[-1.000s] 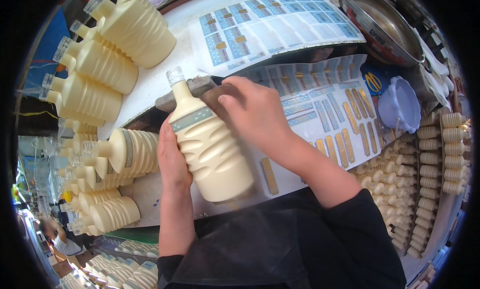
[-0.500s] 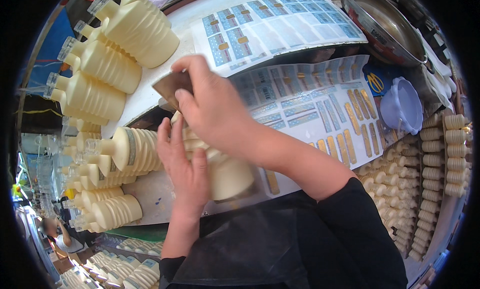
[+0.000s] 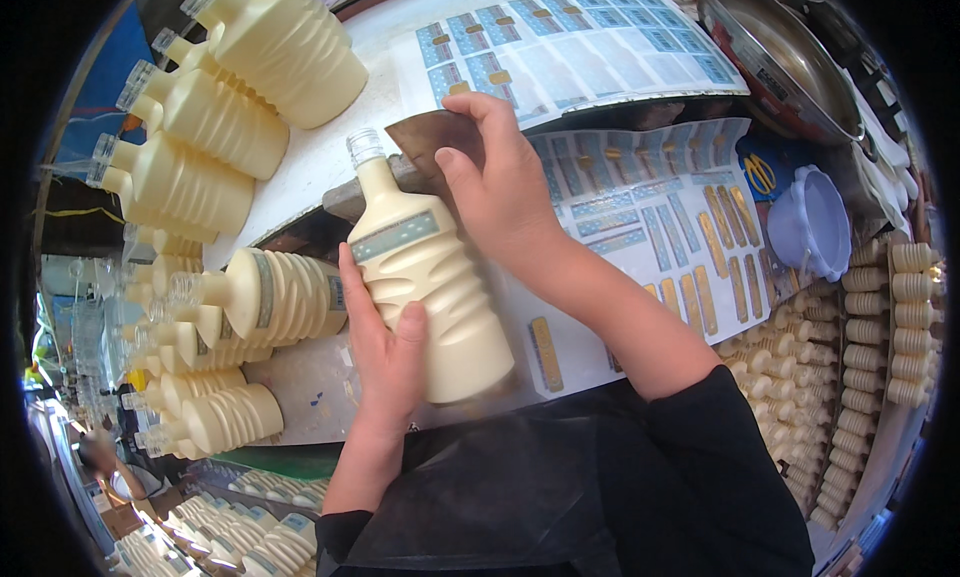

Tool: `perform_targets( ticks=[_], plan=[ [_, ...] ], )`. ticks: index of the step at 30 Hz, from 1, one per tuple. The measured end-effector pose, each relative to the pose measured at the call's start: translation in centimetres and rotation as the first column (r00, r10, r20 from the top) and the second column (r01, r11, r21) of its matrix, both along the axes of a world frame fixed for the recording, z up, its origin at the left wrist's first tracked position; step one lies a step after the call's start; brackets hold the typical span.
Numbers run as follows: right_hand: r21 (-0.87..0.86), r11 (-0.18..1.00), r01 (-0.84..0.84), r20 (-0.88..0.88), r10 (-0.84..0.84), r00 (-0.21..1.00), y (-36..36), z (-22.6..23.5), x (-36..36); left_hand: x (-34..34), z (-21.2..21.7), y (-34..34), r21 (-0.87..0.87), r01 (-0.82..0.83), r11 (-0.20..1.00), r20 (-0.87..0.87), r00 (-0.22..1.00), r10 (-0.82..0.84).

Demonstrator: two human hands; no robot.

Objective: The person applies adhesive labels to the neck and body of cream-colored plastic bottles. They peel each label from a sheet, position it on the bottle, and smooth it down with their fingers. Finished bottles are placed on a nearby table.

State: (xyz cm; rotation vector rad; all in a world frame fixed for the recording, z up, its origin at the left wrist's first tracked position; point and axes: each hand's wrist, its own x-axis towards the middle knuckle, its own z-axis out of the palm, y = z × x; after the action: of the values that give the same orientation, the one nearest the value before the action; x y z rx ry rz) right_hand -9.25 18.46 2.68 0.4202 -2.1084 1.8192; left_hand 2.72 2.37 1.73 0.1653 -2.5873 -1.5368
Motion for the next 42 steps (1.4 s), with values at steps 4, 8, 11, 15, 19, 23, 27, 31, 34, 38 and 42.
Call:
perform_targets(
  ticks=[4,8,11,15,19,23,27,31,34,38,42],
  plan=[
    [0.095,0.987,-0.132,0.089,0.124,0.988,-0.6,1.4,1.4,0.1,-0.7,-0.5,0.491,0.000,0.871,0.050,0.998,-0.028],
    [0.168,0.985,0.040,-0.067,-0.029,0.997,0.5,-0.3,-0.2,0.2,-0.7,-1.3,0.735,0.018,0.678,0.119,0.981,-0.154],
    [0.086,0.993,0.076,-0.001,-0.077,0.997,1.4,1.0,2.0,0.3,-0.4,-1.2,0.794,0.029,0.607,0.092,0.981,-0.168],
    [0.376,0.923,0.086,-0.478,0.113,0.871,0.8,1.0,5.1,0.2,-0.9,-1.5,0.794,0.029,0.607,0.106,0.977,-0.186],
    [0.464,0.878,0.115,-0.613,0.225,0.758,-0.5,2.7,6.4,0.4,0.2,-0.4,0.645,-0.030,0.763,0.144,0.986,-0.083],
    [0.562,0.797,0.220,-0.614,0.224,0.757,-2.1,4.4,6.4,0.7,1.2,0.6,0.314,-0.021,0.949,0.075,0.997,-0.003],
    [0.657,0.751,0.063,-0.529,0.400,0.748,-4.6,4.2,7.2,0.8,0.2,0.2,-0.108,0.020,0.994,0.039,0.999,-0.016],
    [0.585,0.800,-0.134,-0.263,0.343,0.902,-3.6,6.4,6.1,0.8,-0.7,-0.1,0.143,-0.002,0.990,-0.013,1.000,0.004],
    [0.109,0.994,-0.017,0.108,0.005,0.994,-1.9,7.5,3.5,-0.3,0.4,-0.2,0.590,-0.017,0.807,0.026,1.000,0.002],
    [0.092,0.994,-0.051,0.005,0.051,0.999,-2.9,4.9,2.0,-4.0,-0.5,-1.8,0.577,-0.064,0.815,0.122,0.993,-0.009],
    [0.309,0.949,0.056,-0.098,-0.027,0.995,-3.2,2.3,2.2,-5.2,-1.8,-1.9,0.643,-0.078,0.762,0.174,0.984,-0.046]
  ],
)
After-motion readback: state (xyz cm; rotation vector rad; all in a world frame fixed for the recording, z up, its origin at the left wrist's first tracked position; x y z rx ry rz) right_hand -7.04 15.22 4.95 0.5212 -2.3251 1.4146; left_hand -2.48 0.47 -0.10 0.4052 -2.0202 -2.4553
